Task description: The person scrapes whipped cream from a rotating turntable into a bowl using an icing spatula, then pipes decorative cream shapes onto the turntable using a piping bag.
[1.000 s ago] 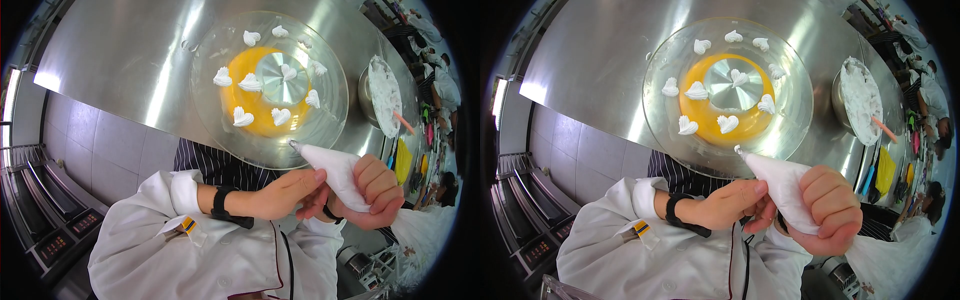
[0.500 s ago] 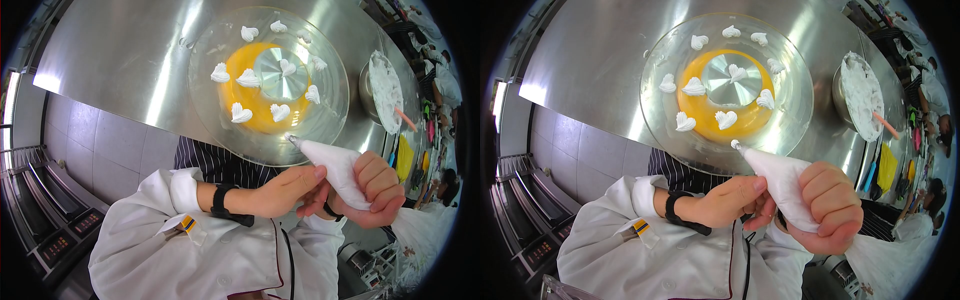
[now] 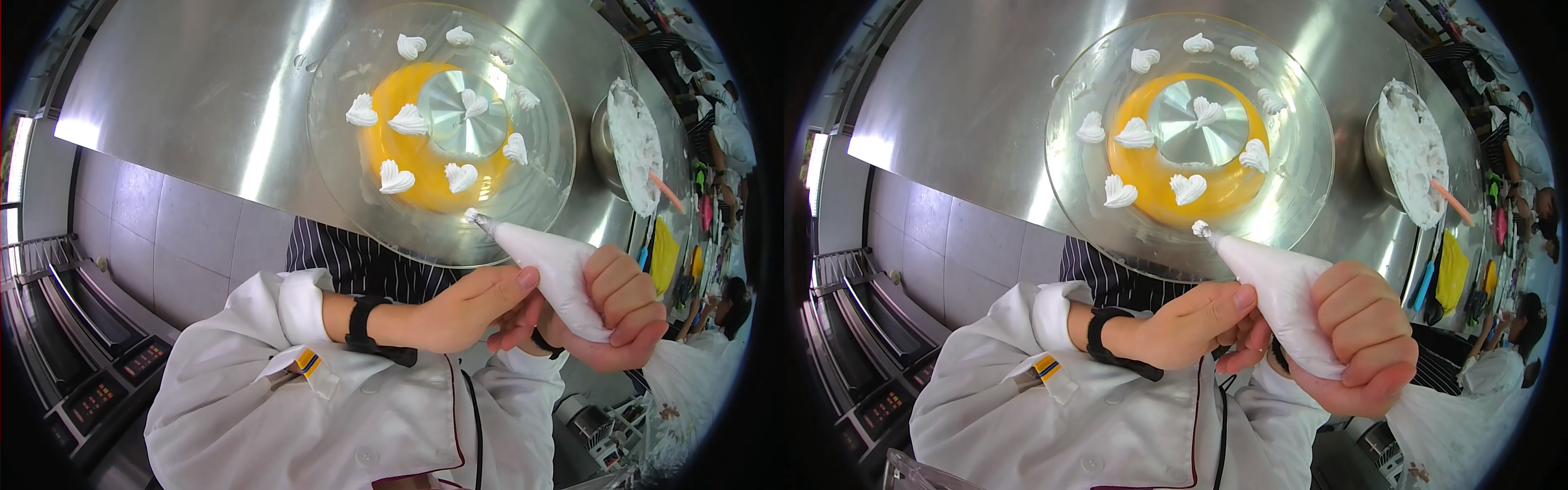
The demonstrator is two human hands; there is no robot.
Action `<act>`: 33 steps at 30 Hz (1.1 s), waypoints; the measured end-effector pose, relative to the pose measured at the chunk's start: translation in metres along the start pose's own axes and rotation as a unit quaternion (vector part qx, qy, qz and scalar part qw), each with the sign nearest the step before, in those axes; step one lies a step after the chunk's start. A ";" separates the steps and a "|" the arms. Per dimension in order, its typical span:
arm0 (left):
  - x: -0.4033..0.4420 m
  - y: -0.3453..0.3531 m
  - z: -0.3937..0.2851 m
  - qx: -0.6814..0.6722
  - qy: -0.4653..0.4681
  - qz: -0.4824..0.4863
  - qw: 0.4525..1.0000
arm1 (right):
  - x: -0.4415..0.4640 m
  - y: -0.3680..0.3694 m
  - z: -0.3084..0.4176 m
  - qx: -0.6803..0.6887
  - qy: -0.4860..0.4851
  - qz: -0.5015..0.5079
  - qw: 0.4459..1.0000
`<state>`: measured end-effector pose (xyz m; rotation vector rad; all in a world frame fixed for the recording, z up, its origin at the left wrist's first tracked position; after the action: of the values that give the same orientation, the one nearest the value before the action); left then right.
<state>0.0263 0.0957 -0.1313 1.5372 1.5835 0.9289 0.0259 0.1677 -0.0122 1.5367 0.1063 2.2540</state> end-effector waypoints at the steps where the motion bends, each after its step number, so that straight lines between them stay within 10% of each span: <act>1: 0.000 -0.001 0.001 0.000 -0.004 -0.006 1.000 | 0.000 -0.001 0.000 0.003 0.000 -0.004 1.000; 33: 0.000 0.002 0.009 0.037 -0.041 0.010 0.998 | 0.000 -0.003 0.005 0.013 0.030 0.001 0.999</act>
<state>0.0358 0.0956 -0.1337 1.6232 1.5635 0.8159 0.0316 0.1699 -0.0113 1.4839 0.1519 2.3088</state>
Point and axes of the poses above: each hand's wrist, its own x-axis towards the middle knuckle, its own y-axis out of the palm, z = x × y, the point moved 9 cm from there along x, towards the middle knuckle, and after that the axes turned 11 degrees about -y, right-handed, at the moved point
